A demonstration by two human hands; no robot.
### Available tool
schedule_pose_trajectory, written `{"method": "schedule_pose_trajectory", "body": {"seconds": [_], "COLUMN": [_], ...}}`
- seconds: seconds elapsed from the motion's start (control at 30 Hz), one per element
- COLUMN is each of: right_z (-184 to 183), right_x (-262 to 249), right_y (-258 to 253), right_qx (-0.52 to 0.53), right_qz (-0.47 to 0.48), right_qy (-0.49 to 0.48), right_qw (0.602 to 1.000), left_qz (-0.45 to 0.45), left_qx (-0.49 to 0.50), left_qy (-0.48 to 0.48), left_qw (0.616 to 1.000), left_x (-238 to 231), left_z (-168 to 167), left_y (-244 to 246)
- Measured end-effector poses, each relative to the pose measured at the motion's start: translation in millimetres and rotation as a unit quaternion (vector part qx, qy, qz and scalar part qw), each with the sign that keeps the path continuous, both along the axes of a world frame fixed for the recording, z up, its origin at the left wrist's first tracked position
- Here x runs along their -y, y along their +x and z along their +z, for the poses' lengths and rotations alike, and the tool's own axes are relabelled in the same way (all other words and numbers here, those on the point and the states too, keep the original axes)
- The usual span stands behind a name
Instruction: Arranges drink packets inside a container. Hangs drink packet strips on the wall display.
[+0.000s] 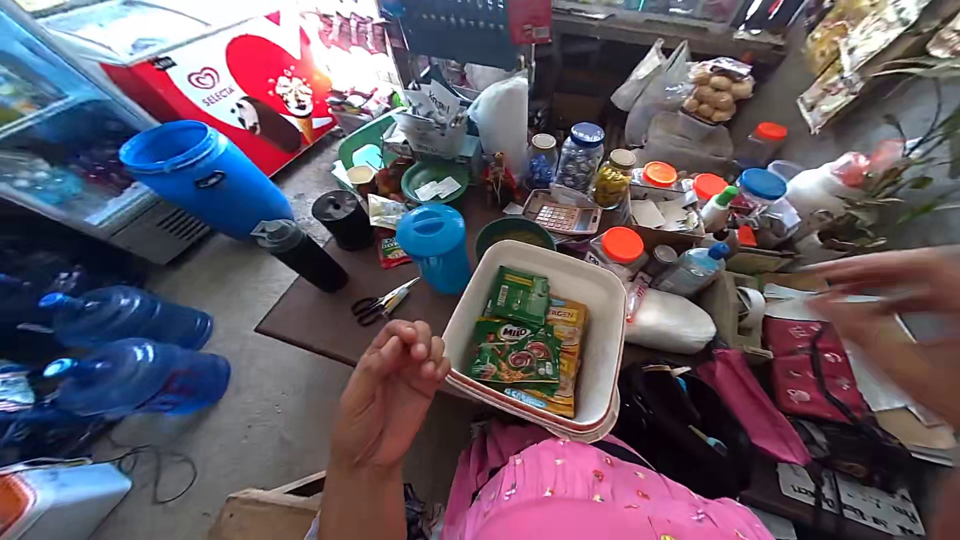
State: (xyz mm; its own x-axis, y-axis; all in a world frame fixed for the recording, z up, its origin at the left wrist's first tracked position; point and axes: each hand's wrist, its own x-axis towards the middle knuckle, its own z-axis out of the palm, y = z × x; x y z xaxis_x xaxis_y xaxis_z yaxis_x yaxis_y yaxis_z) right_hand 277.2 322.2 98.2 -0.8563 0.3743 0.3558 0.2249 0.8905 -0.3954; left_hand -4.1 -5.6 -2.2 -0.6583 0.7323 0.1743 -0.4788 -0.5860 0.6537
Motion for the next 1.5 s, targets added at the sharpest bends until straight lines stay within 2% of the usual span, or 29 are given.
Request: {"method": "schedule_pose_trajectory", "body": {"seconds": [0.07, 0.13, 0.2, 0.3, 0.37, 0.47, 0.6, 0.67, 0.77, 0.87, 1.07, 1.17, 1.4, 1.5], "right_z": [-42.4, -71.5, -93.6, -121.2, -136.7, -146.3, -142.1, -144.8, -155.0, -157.2, -153.1, -143.6, -86.8, -65.3], "right_x": [31.4, 46.5, 57.2, 61.4, 57.2, 55.2, 68.2, 76.1, 82.6, 95.7, 114.6, 116.5, 108.0, 97.2], "right_y": [-75.1, -137.0, -186.9, -227.7, -237.3, -240.6, -236.1, -239.7, -248.1, -253.9, -251.4, -245.4, -209.2, -190.4], "right_qx": [0.078, 0.24, 0.374, 0.457, 0.448, 0.404, 0.268, 0.2, 0.144, 0.143, 0.147, 0.147, 0.05, 0.008], "right_qz": [0.086, 0.121, 0.066, -0.03, -0.025, -0.021, -0.105, -0.17, -0.226, -0.236, -0.18, -0.161, -0.058, -0.01], "right_qy": [-0.053, -0.13, -0.138, -0.125, -0.165, -0.286, -0.554, -0.62, -0.664, -0.661, -0.622, -0.627, -0.659, -0.64], "right_qw": [0.992, 0.955, 0.915, 0.88, 0.878, 0.869, 0.781, 0.739, 0.699, 0.698, 0.748, 0.748, 0.749, 0.768], "left_qz": [-0.001, 0.0, 0.005, 0.024, 0.049, 0.081, 0.082, 0.072, 0.068, 0.058, 0.035, 0.032, -0.003, 0.0], "left_qx": [-0.007, -0.009, 0.002, 0.018, 0.039, 0.064, 0.065, 0.06, 0.061, 0.076, 0.096, 0.095, 0.028, -0.029], "left_qy": [-0.002, -0.003, -0.002, -0.003, -0.011, -0.029, -0.029, -0.019, -0.009, -0.003, -0.007, -0.022, -0.037, -0.059], "left_qw": [1.0, 1.0, 1.0, 1.0, 0.998, 0.994, 0.994, 0.995, 0.996, 0.995, 0.995, 0.995, 0.999, 0.998], "left_x": [6.8, 16.1, 28.3, 50.4, 65.1, 84.7, 98.3, 101.2, 99.4, 97.0, 98.2, 94.6, 81.3, 70.4], "left_z": [-3.0, -6.4, -10.4, -19.7, -27.2, -37.8, -43.8, -44.9, -45.1, -47.7, -60.3, -60.8, -52.9, -46.5], "left_y": [-4.5, -8.2, -11.1, -15.4, -16.1, -16.4, -21.7, -26.1, -30.9, -30.8, -24.2, -17.5, -7.4, -4.5]}}
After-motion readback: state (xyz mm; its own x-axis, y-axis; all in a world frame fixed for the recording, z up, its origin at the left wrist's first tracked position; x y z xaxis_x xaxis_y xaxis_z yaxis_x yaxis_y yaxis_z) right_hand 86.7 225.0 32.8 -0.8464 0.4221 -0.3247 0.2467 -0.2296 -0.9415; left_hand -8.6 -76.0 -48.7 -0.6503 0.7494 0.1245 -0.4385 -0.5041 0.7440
